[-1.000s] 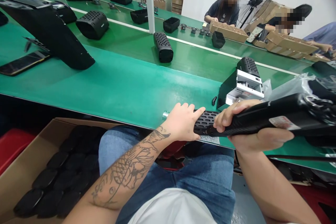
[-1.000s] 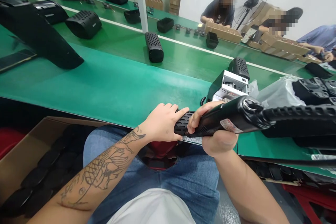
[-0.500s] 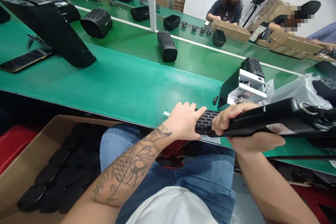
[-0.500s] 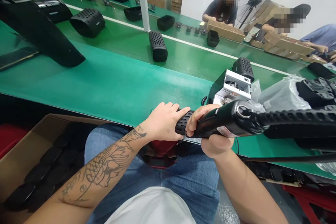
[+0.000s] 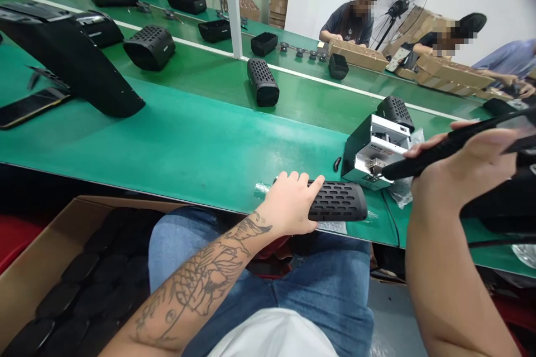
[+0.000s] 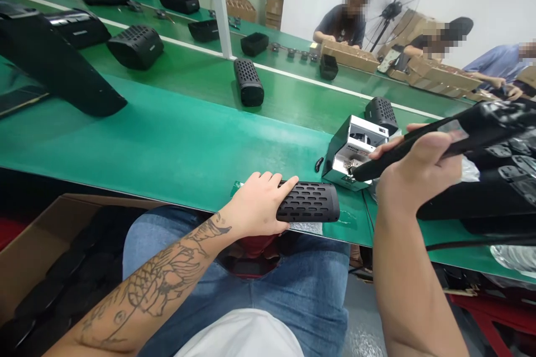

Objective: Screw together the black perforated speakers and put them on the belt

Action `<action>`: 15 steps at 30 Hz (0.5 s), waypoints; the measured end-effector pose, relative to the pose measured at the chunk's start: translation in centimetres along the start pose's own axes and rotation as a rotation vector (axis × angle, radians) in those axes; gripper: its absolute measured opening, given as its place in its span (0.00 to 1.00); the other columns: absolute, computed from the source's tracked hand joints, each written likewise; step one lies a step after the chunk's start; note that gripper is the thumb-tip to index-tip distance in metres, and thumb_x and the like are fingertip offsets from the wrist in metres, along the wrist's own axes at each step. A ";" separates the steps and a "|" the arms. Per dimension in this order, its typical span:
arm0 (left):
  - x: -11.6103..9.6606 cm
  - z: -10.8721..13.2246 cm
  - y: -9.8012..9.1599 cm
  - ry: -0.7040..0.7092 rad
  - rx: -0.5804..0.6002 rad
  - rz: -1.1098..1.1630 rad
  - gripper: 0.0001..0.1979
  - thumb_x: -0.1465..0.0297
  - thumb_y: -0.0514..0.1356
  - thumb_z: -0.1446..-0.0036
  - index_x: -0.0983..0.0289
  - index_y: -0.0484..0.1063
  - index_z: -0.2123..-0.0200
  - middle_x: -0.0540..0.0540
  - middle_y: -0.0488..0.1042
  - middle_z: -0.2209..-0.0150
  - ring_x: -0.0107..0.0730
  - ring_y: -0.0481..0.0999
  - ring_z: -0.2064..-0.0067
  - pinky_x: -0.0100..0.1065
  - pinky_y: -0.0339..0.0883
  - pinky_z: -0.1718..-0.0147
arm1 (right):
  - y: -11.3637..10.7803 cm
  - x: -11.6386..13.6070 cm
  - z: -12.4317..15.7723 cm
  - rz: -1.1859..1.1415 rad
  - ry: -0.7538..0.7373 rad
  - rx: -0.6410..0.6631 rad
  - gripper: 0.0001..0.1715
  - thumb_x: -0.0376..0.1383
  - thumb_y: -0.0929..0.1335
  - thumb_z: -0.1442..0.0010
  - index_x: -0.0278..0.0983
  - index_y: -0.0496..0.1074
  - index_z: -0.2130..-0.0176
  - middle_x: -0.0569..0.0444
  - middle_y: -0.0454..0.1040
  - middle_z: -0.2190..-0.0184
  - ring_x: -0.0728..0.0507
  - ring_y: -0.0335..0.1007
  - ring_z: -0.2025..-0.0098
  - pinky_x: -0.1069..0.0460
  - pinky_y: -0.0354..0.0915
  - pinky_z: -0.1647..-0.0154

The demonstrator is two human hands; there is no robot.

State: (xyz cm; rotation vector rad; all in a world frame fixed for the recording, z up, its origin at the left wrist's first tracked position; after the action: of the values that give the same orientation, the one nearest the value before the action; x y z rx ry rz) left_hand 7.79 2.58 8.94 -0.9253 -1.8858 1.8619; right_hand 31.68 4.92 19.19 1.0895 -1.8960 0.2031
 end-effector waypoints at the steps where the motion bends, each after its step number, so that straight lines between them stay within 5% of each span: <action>1: -0.3 -0.1 0.1 -0.002 0.001 0.004 0.51 0.48 0.68 0.50 0.64 0.58 0.28 0.65 0.74 0.50 0.56 0.73 0.52 0.49 0.64 0.54 | -0.4 -1.1 -0.9 0.041 -0.092 -0.017 0.22 0.54 0.70 0.36 0.39 0.70 0.67 0.61 0.65 0.80 0.45 0.69 0.81 0.50 0.68 0.80; 3: -0.6 -0.1 0.1 0.004 -0.009 0.015 0.51 0.48 0.68 0.50 0.65 0.58 0.28 0.66 0.74 0.50 0.57 0.73 0.51 0.50 0.65 0.53 | -1.3 -3.3 -2.0 0.072 -0.182 -0.026 0.20 0.52 0.68 0.33 0.39 0.69 0.65 0.60 0.65 0.80 0.46 0.69 0.81 0.51 0.67 0.80; 7: -0.1 0.7 -0.4 0.098 -0.091 0.140 0.43 0.46 0.64 0.44 0.63 0.63 0.31 0.66 0.73 0.44 0.56 0.74 0.47 0.53 0.64 0.45 | -2.9 -5.6 -1.7 0.076 -0.119 0.099 0.25 0.56 0.65 0.33 0.37 0.71 0.65 0.55 0.68 0.82 0.44 0.71 0.81 0.50 0.68 0.79; 11: 2.1 2.9 0.1 0.227 -0.265 0.351 0.36 0.51 0.62 0.40 0.59 0.64 0.32 0.65 0.64 0.32 0.55 0.67 0.34 0.54 0.59 0.33 | -2.9 -4.5 -0.6 0.060 -0.084 0.091 0.27 0.55 0.65 0.33 0.36 0.73 0.66 0.53 0.70 0.82 0.42 0.70 0.83 0.49 0.66 0.82; 15: 4.2 4.8 3.0 0.177 -0.404 0.488 0.47 0.56 0.67 0.45 0.59 0.51 0.27 0.68 0.54 0.27 0.59 0.57 0.27 0.59 0.56 0.30 | -1.7 -3.2 -0.9 0.017 -0.234 -0.066 0.22 0.49 0.64 0.31 0.36 0.72 0.67 0.59 0.64 0.84 0.44 0.67 0.85 0.50 0.65 0.84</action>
State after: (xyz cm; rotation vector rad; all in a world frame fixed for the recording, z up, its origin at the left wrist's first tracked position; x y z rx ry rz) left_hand 2.20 1.47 4.76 -1.7542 -2.0948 1.5747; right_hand 34.18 6.29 16.77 1.0914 -2.1043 0.0225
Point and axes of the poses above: each hand's wrist, its own z-axis away from the middle knuckle, its own y-axis out of the palm, x = y × z, the point moved 2 cm from there along -z, towards the middle knuckle
